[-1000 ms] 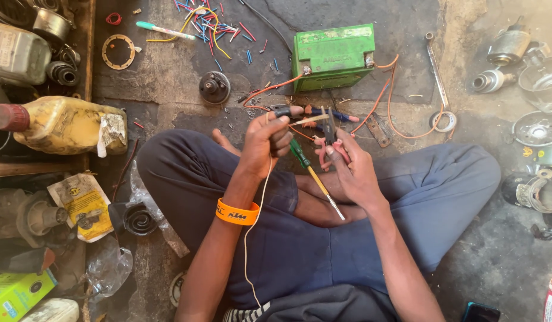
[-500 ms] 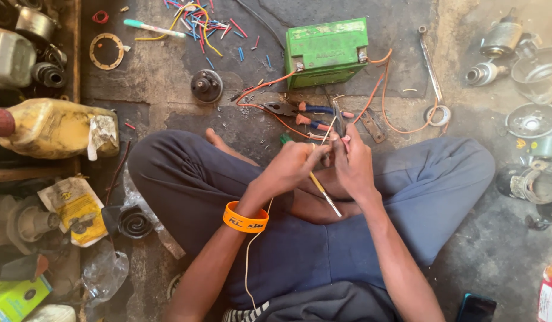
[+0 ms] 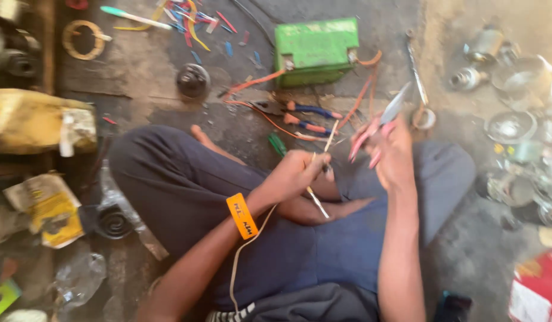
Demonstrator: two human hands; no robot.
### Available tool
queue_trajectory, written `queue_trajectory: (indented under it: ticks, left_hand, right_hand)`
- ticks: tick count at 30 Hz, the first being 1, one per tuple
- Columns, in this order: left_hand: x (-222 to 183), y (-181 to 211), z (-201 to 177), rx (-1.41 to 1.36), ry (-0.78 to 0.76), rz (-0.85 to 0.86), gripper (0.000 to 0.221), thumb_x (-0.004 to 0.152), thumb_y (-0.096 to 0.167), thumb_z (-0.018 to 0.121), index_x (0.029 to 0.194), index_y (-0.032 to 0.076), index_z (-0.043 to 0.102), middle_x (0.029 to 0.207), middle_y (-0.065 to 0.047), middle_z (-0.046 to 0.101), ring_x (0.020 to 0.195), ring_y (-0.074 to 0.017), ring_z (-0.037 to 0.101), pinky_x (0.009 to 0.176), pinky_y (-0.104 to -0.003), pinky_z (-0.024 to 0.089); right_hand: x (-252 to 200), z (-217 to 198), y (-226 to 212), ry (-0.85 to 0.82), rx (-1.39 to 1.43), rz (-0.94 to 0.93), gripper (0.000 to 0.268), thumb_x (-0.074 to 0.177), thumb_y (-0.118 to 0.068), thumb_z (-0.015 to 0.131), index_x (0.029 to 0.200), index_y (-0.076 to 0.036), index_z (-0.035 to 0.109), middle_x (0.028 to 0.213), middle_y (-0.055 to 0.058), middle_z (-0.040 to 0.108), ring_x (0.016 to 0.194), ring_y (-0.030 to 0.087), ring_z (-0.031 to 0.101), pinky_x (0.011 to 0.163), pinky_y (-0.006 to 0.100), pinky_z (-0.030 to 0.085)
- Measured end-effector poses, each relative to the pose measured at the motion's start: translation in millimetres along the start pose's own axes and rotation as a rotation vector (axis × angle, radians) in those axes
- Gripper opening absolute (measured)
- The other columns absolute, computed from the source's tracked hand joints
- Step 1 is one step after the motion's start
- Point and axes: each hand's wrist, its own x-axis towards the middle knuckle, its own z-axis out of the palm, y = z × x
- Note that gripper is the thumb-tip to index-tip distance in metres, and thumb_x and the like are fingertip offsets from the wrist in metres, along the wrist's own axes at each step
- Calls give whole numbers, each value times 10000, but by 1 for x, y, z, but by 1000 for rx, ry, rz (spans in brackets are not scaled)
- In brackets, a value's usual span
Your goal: The person sits on the floor and uses pliers to strip the insulation from a white wire, then twists the exposed strands. They handle a small cylindrical component and a green battery is visible nearby.
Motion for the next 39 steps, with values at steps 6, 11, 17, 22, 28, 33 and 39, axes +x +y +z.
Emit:
queue_trajectory:
  ticks: [6,11,17,22,28,33,39]
  left_hand:
    - [1,28,-24,-469,17,-220,514,1107,384,492,878,-18,717,521,105,352,438,-19,277,429,-248,196]
    - [0,35,-23,-605,-2,-188,487,1111,368,489,904,-15,708,544,114,318,443,-24,273,431,-250,201]
    - [0,37,-26,-626,60,-182,402,1088,347,493,981,8,683,545,96,337,444,-26,267,427,-252,200]
    - [0,39,-25,-622,25,-189,454,1133,343,492,961,-27,692,558,106,320,453,-24,263,430,-249,197]
    - [2,40,-26,-567,46,-207,444,1094,352,475,930,1,693,537,85,361,439,-25,257,422,-252,189]
    - [3,36,-19,-460,-31,-245,543,1118,366,480,811,-20,707,521,97,305,448,-28,259,437,-253,205]
    - [2,34,-15,-503,-45,-277,553,1095,392,461,769,8,689,519,94,309,443,-34,269,435,-259,222]
  right_hand:
    - [-7,54,5,-271,-581,78,541,1026,-48,542,1554,-52,423,940,148,653,805,190,641,734,312,534]
    - [-15,61,12,-378,-538,-72,526,969,21,511,1489,-12,440,1014,112,695,958,159,681,882,316,528]
    - [-13,59,8,-293,-582,181,443,1028,-10,510,1469,-50,520,924,140,682,818,198,608,783,334,526]
    - [-12,55,13,-338,-566,54,513,976,32,526,1481,-29,468,1008,89,712,946,139,661,872,289,514]
    - [-12,60,6,-347,-463,60,570,991,28,521,1548,-55,432,983,66,652,913,104,593,855,253,494]
    - [-14,76,-11,-296,-478,75,483,1029,-39,544,1505,-99,485,892,36,661,765,90,559,705,271,500]
    - [-14,84,-15,-182,-629,-114,376,1041,-101,542,1416,-88,549,774,61,629,653,113,612,624,290,485]
